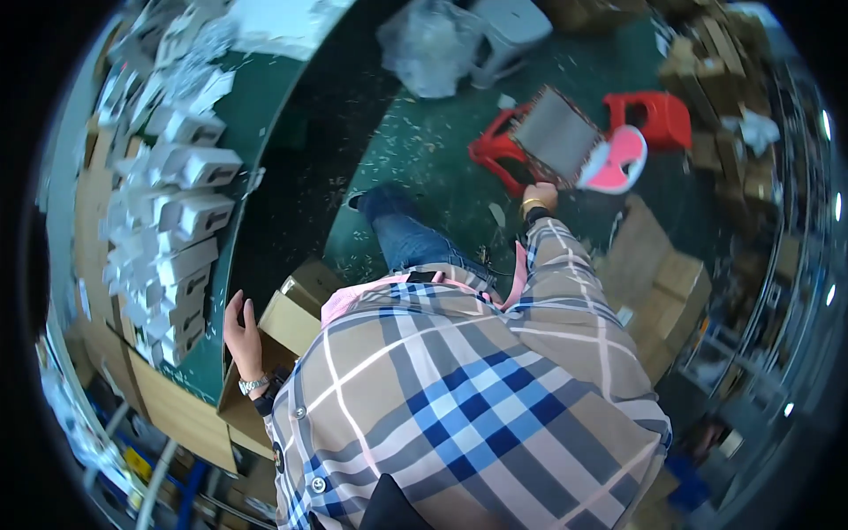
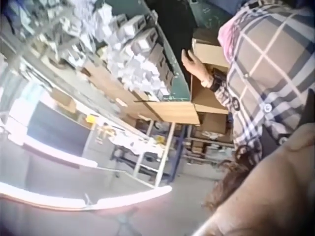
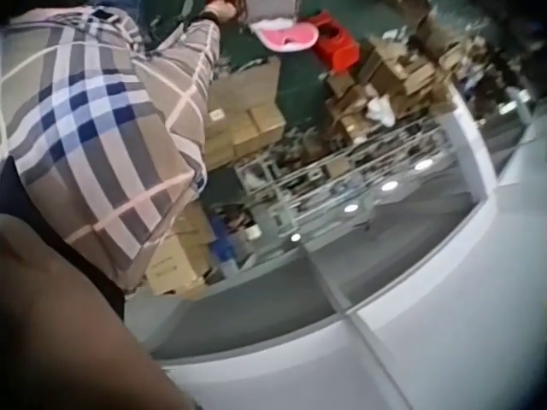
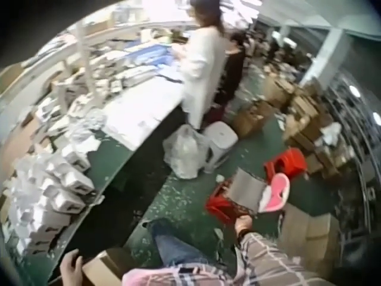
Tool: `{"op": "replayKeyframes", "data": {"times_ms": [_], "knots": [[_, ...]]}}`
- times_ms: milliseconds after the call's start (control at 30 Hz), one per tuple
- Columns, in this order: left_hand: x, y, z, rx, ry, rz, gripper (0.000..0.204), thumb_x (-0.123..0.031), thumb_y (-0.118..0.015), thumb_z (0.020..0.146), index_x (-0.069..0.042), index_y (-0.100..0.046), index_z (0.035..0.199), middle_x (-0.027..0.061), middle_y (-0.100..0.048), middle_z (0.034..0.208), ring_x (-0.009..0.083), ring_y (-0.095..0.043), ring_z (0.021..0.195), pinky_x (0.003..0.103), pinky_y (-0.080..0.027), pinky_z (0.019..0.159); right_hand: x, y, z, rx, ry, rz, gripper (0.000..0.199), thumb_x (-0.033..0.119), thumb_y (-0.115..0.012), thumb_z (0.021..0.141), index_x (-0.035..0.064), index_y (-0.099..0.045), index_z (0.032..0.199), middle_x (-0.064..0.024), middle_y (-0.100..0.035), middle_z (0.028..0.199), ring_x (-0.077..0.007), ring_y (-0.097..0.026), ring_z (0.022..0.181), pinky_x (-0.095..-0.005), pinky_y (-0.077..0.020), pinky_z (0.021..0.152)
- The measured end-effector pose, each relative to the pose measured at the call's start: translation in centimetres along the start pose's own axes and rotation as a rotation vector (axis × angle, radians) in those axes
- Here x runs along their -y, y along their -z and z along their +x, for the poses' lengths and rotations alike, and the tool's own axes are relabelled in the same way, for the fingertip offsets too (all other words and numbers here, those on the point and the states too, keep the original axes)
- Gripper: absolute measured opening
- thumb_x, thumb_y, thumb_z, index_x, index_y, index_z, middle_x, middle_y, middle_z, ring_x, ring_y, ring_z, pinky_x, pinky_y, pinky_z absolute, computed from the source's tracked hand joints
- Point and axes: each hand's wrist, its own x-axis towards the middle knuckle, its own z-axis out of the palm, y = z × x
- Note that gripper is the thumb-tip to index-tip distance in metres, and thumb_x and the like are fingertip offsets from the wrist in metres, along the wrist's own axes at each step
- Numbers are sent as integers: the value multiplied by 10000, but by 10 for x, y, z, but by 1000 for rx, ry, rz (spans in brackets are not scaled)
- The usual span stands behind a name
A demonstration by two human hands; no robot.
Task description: The person seals a cardboard box with a tape dispenser, moves it aside, and then unfolds and assembles a new cardboard box. After taping the bottom of the new box, they pick up a pink and white object and walk away.
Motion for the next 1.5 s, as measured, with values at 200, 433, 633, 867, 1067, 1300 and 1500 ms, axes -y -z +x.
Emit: {"op": "replayKeyframes", "data": {"times_ms": [200, 433, 633, 867, 1067, 1300, 1500], "knots": [[40, -48, -34, 341, 96, -67, 378, -194, -640, 999, 27, -624, 1305, 172, -712, 1188, 247, -681, 1076, 327, -529, 938, -140, 113, 9, -243, -134, -132, 384, 318, -798, 795, 45, -727, 1056, -181, -736, 978, -377, -713, 922, -445, -562, 842], [78, -42, -93, 291, 177, 64, 382, -220, -651, 985, 31, -633, 1273, 193, -729, 1111, 264, -711, 1007, 340, -556, 872, -143, 144, 135, 175, -327, 812, 809, 440, -806, 823, 72, -450, 1448, -79, -558, 1221, -215, -537, 1101, -447, -507, 839], [67, -35, -167, 108, 400, 4, 356, -204, -674, 963, 41, -656, 1220, 188, -734, 1104, 258, -715, 996, 338, -555, 873, -127, 140, 292, -60, -263, 556, 829, 403, -843, 802, -25, -470, 1407, -149, -616, 1267, -268, -657, 991, -432, -562, 785], [35, -94, -228, -31, 416, 150, 290, -212, -695, 924, 39, -710, 1068, 183, -751, 920, 251, -735, 874, 357, -567, 772, -79, 152, 320, 141, -400, 836, 613, 338, -847, 804, -14, -623, 1254, -144, -684, 1189, -282, -674, 1013, -457, -563, 839], [58, -145, -327, -96, 387, 52, 222, -154, -662, 931, 57, -708, 984, 126, -674, 719, 181, -654, 645, 348, -510, 595, -19, 149, 284, -23, -227, -203, 648, 340, -902, 670, 29, -691, 1198, -195, -704, 1163, -299, -693, 1026, -389, -565, 881], [45, -179, -333, -38, 556, -34, 250, -169, -657, 936, 56, -716, 1028, 139, -701, 736, 179, -675, 683, 335, -520, 638, -73, 84, 333, 573, -105, 685, 478, 159, -783, 822, 18, -642, 1256, -174, -624, 1303, -336, -656, 1096, -490, -558, 900], [28, -192, -360, -167, 656, -18, 340, -256, -647, 949, 27, -722, 1120, 214, -748, 919, 268, -734, 859, 374, -558, 794, 51, 74, 217, 737, -188, 942, 358, 49, -707, 892, 23, -612, 1236, -109, -666, 1106, -296, -674, 1016, -531, -583, 799]]}}
